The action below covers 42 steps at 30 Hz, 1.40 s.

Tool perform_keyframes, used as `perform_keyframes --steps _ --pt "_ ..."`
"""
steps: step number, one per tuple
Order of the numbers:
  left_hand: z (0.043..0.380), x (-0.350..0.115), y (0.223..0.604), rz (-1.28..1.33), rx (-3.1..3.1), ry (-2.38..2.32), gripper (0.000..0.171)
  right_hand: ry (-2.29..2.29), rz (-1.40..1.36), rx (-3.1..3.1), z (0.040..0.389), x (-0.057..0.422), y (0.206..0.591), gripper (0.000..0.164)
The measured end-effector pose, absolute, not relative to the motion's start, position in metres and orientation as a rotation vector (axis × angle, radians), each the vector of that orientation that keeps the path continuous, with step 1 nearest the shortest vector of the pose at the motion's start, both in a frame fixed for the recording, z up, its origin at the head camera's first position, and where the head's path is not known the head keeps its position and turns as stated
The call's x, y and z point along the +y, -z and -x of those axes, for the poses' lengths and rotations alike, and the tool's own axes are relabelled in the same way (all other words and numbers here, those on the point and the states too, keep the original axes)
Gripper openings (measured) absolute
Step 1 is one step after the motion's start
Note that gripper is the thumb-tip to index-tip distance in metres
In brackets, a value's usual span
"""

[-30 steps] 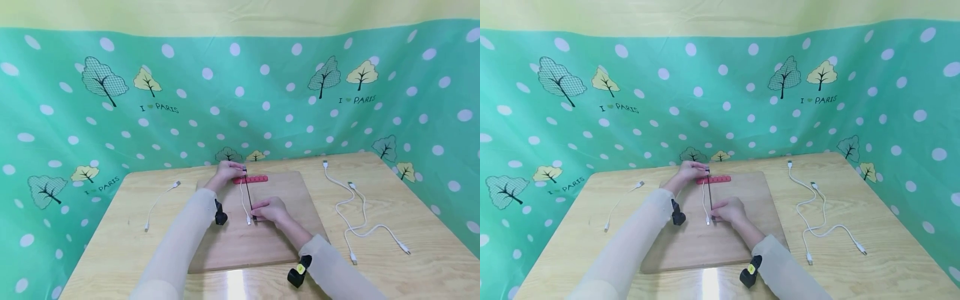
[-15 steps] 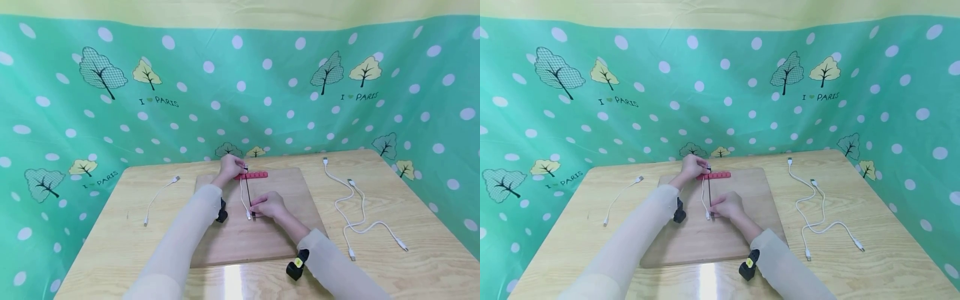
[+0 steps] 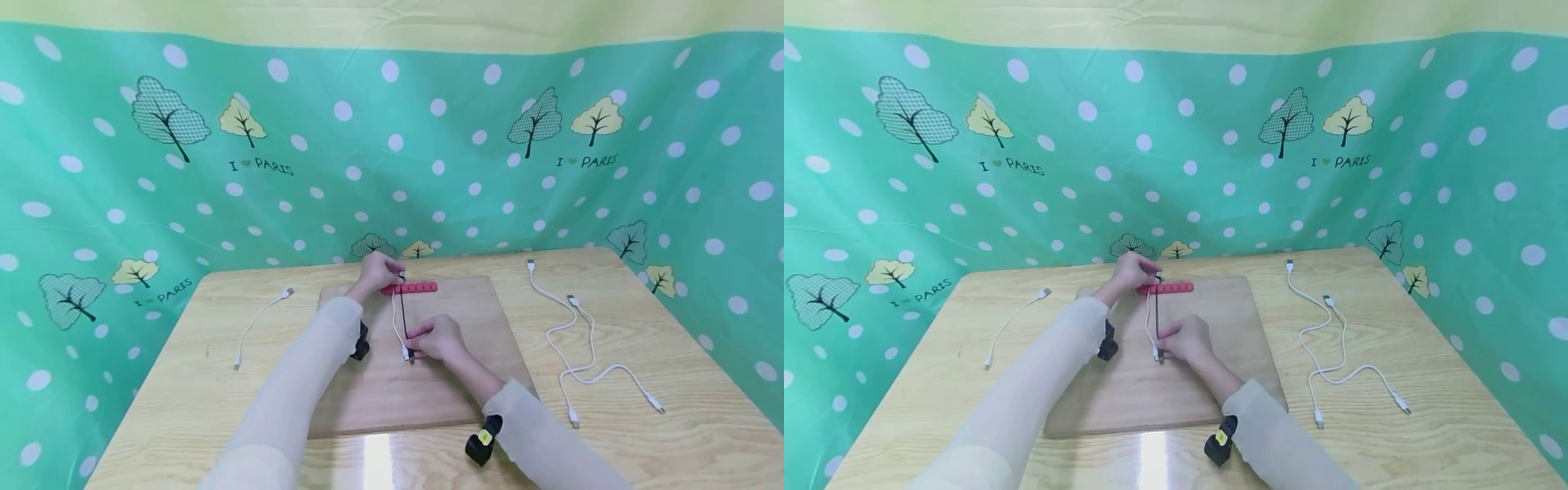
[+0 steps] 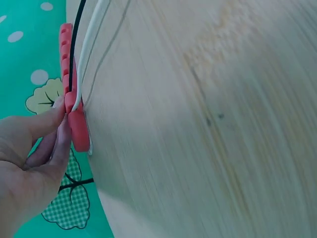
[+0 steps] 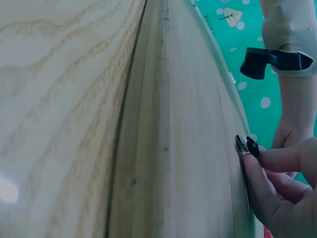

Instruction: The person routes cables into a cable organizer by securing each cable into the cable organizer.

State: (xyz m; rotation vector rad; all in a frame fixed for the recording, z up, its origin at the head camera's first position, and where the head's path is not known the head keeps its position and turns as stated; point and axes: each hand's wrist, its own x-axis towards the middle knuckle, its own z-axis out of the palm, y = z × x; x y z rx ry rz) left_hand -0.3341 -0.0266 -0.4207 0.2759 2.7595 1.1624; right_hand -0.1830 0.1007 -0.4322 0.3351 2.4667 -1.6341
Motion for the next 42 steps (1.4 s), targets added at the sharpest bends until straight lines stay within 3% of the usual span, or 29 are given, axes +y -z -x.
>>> perform_keyframes --steps 17,42 --pt "0.327 -0.034 0.42 -0.488 2.795 -1.028 0.035 1.625 -0.29 2.495 0.183 0.094 0.433 0.018" --pt "0.308 -0.102 0.42 -0.214 2.711 -1.391 0.039 1.627 -0.286 2.506 0.182 0.094 0.43 0.029"
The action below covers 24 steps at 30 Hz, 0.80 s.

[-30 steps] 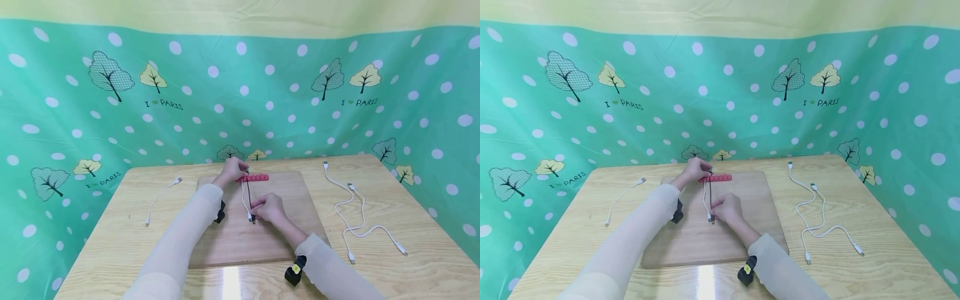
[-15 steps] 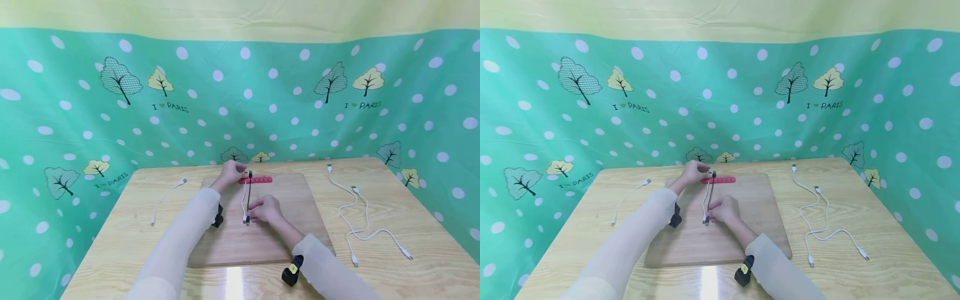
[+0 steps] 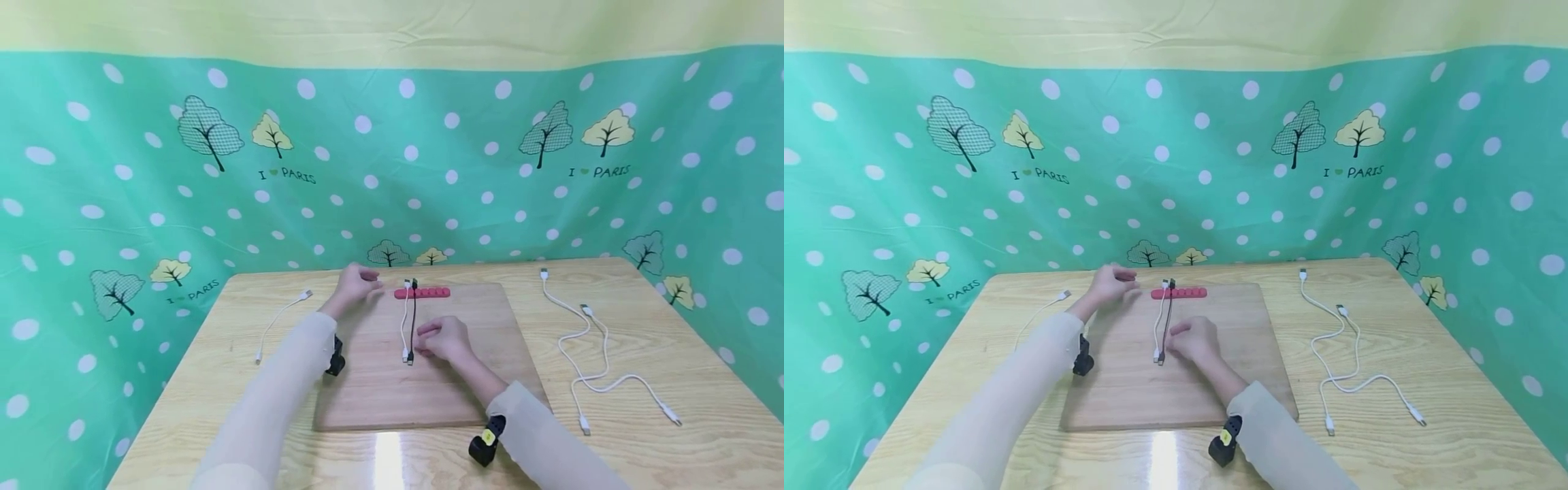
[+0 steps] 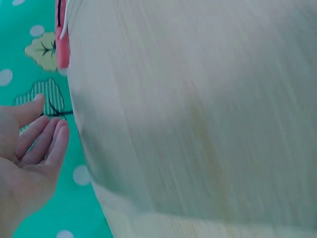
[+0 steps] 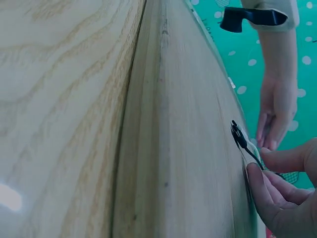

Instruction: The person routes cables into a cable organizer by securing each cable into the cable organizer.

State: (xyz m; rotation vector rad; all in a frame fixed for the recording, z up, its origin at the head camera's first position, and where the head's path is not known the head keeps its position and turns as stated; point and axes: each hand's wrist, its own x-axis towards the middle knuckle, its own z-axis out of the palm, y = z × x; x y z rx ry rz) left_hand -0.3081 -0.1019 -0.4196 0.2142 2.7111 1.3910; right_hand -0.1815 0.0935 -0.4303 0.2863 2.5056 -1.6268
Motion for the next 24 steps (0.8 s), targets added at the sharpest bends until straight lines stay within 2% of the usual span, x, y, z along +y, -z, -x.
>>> perform_keyframes --steps 11,24 --pt "0.307 -0.142 0.424 -0.038 2.707 -1.382 0.038 1.608 -0.217 2.537 0.183 0.086 0.426 0.031" --pt "0.304 -0.182 0.424 0.024 2.761 -1.357 0.038 1.636 -0.155 2.562 0.184 0.077 0.422 0.026"
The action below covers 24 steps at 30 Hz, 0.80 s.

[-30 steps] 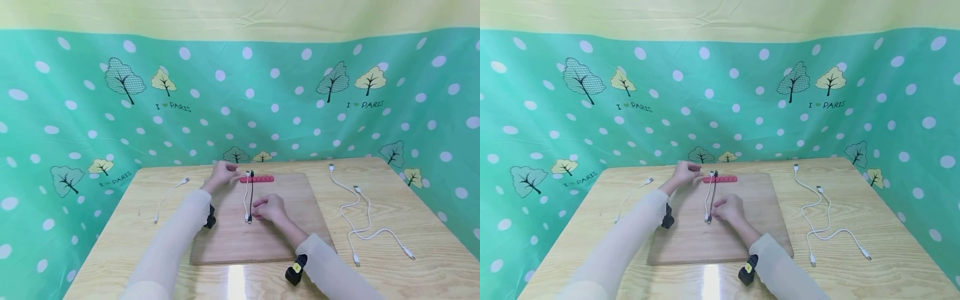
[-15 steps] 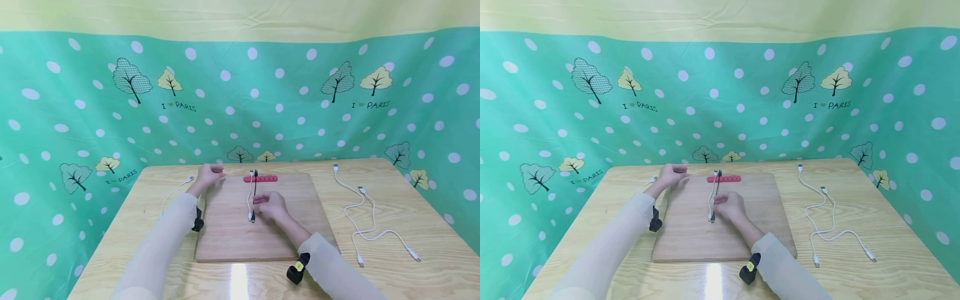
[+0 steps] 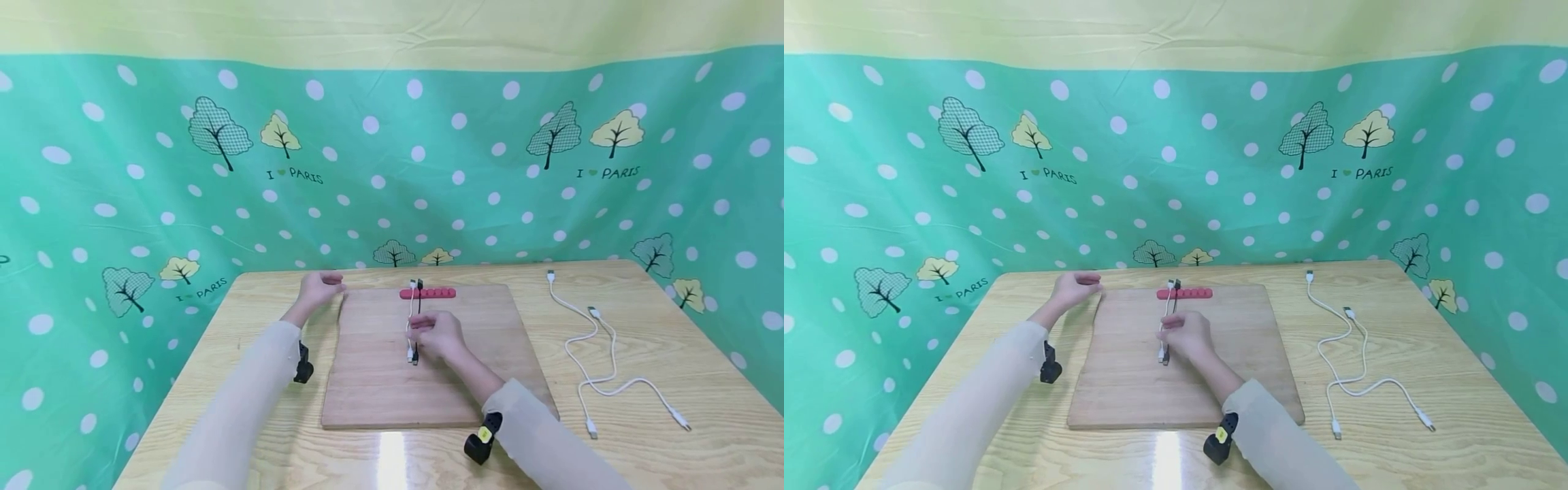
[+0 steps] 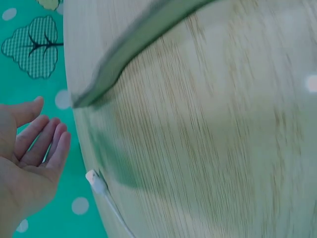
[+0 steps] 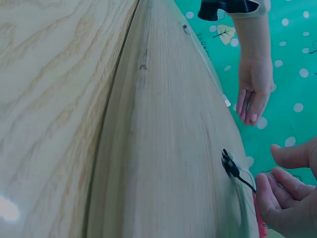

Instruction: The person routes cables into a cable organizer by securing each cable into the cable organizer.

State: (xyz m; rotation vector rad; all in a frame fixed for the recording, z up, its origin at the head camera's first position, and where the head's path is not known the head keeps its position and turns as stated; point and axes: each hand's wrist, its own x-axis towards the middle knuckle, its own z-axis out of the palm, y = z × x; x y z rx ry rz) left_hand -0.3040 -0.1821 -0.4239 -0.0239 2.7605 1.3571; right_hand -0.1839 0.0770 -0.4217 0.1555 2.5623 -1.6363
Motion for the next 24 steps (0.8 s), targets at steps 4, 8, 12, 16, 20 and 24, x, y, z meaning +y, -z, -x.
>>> perform_keyframes --steps 4,8,12,16,20,24 --pt "0.302 -0.194 0.421 0.05 2.761 -1.361 0.04 1.635 -0.13 2.555 0.185 0.073 0.422 0.026" --pt "0.299 -0.205 0.42 0.077 2.77 -1.342 0.04 1.638 -0.107 2.538 0.185 0.068 0.421 0.026" --pt "0.297 -0.213 0.419 0.083 2.797 -1.308 0.04 1.64 -0.089 2.525 0.186 0.063 0.421 0.026" --pt "0.295 -0.221 0.419 0.099 2.824 -1.279 0.04 1.65 -0.074 2.496 0.185 0.057 0.422 0.026" --pt "0.293 -0.228 0.421 0.122 2.839 -1.246 0.039 1.662 -0.046 2.471 0.185 0.052 0.423 0.027" --pt "0.294 -0.233 0.425 0.129 2.857 -1.192 0.039 1.671 -0.037 2.458 0.184 0.048 0.423 0.026"
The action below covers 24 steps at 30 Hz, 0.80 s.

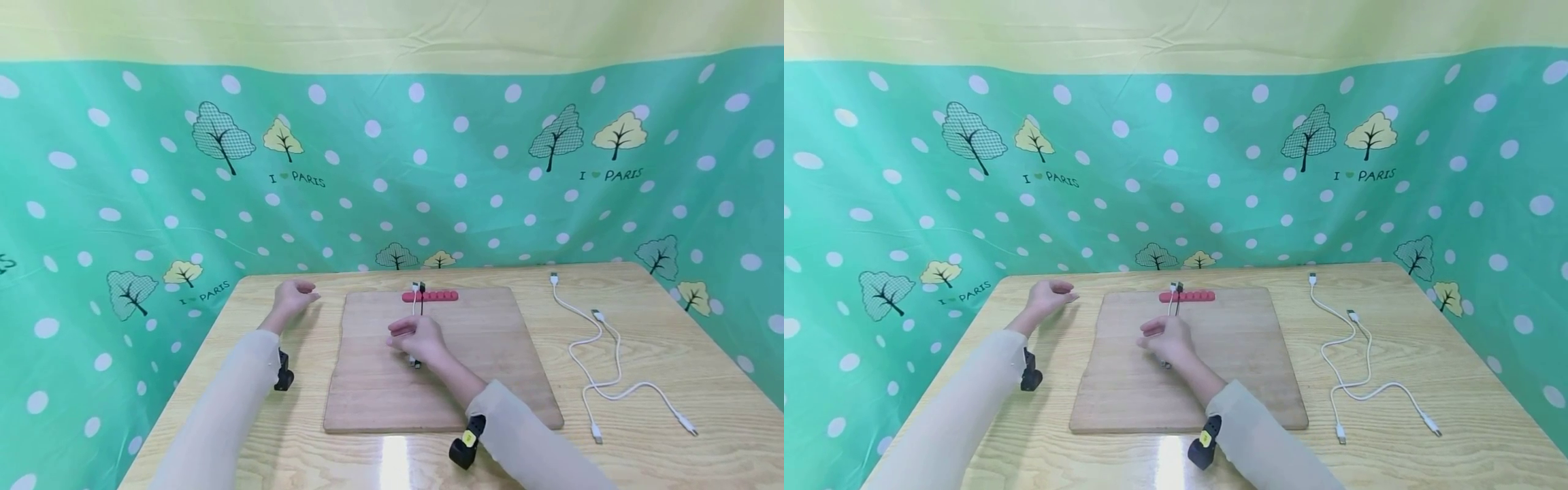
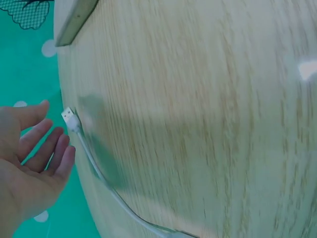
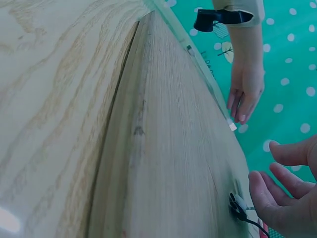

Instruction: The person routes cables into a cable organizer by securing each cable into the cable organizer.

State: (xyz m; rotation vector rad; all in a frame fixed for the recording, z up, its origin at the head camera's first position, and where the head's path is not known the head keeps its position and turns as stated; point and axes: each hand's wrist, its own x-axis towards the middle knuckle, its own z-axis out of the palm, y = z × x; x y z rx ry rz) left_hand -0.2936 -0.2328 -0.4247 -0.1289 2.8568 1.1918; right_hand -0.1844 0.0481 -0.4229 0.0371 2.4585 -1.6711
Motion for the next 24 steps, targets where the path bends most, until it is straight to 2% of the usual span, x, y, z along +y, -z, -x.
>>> perform_keyframes --steps 5,19,24 --pt "0.294 -0.238 0.428 0.137 2.906 -1.088 0.038 1.666 -0.031 2.464 0.184 0.044 0.424 0.025" --pt "0.302 -0.248 0.442 0.128 3.013 -0.868 0.017 1.68 -0.014 2.438 0.183 0.04 0.425 0.026" --pt "0.303 -0.245 0.443 0.136 3.02 -0.81 0.015 1.678 -0.016 2.435 0.183 0.038 0.428 0.026"
